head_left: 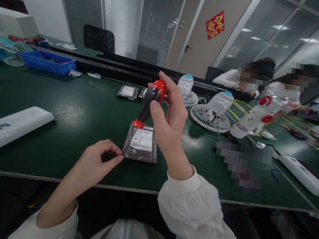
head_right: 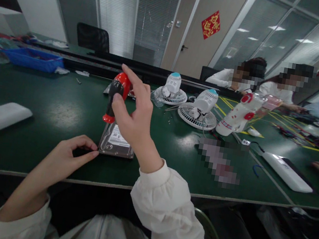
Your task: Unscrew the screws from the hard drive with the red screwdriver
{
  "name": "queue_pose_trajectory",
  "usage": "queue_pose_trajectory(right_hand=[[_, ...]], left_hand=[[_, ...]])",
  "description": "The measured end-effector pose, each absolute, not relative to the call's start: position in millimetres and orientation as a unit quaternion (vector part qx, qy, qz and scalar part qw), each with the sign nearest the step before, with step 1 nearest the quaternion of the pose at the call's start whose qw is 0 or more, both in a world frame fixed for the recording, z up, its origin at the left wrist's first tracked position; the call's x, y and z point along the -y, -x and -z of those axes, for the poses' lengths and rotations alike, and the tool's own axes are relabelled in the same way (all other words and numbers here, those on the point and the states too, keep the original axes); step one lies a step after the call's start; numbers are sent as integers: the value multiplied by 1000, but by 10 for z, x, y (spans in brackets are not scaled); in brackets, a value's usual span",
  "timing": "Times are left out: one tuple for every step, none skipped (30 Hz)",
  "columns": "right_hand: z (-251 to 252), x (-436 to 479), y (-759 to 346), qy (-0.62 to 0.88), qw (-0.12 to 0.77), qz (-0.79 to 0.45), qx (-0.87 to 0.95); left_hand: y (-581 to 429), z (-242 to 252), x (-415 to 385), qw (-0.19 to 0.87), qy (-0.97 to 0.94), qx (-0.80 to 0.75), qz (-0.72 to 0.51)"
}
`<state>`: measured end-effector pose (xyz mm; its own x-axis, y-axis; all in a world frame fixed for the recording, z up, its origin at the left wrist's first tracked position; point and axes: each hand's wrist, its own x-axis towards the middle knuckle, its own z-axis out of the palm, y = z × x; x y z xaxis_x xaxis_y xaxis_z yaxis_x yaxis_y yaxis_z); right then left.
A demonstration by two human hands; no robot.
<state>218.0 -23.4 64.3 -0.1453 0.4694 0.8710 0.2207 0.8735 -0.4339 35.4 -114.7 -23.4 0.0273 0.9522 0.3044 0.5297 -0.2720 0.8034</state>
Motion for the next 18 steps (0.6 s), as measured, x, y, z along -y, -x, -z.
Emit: queue_pose_trajectory(right_hand=[[-644,235,-2181,225,614,-105,749],[-647,239,-2178,224,617,-105,747],[-652,246,-2174,227,620,-103,744],[-659,254,-2170,233,624,-98,740],[-666,261,-2166,239,627,-92,736],[-671,267,-2164,245,629,-85,733],[-675,270,-2164,249,630,-79,731],[-675,269,-2167,249,631,-73,731],[-671,264,-2172,245,631,-66,733],[-665,256,-2179,241,630,-59,736],[-658,248,-2186,238,628,-52,739],[-651,240,-2192,237,625,-47,743],[-645,235,-2196,237,621,-44,746],[-642,233,-2196,240,617,-45,748],[-642,234,-2194,244,616,-47,748],[-645,239,-2189,248,617,-49,746],[-650,245,-2183,251,619,-48,743],[-655,250,-2177,255,621,-45,740]], left_hand=[[-354,237,1148,246,-672,-551,-429],[-354,239,1148,247,-672,-551,-429],[-355,240,1148,248,-672,-551,-428],[-357,238,1148,248,-671,-552,-427],[-360,234,1147,249,-671,-553,-426],[-362,229,1147,249,-670,-554,-426],[-364,223,1146,249,-670,-555,-426],[-365,217,1147,249,-670,-555,-426],[-365,212,1148,249,-670,-555,-426],[-365,208,1150,248,-671,-554,-426],[-364,205,1152,248,-672,-553,-426],[-362,204,1155,247,-672,-553,-426],[-361,204,1158,247,-672,-553,-426],[-359,205,1160,246,-672,-553,-427],[-358,207,1162,246,-672,-553,-426],[-357,209,1163,246,-671,-554,-426],[-357,211,1162,246,-671,-554,-426],[-356,212,1162,248,-671,-554,-426]])
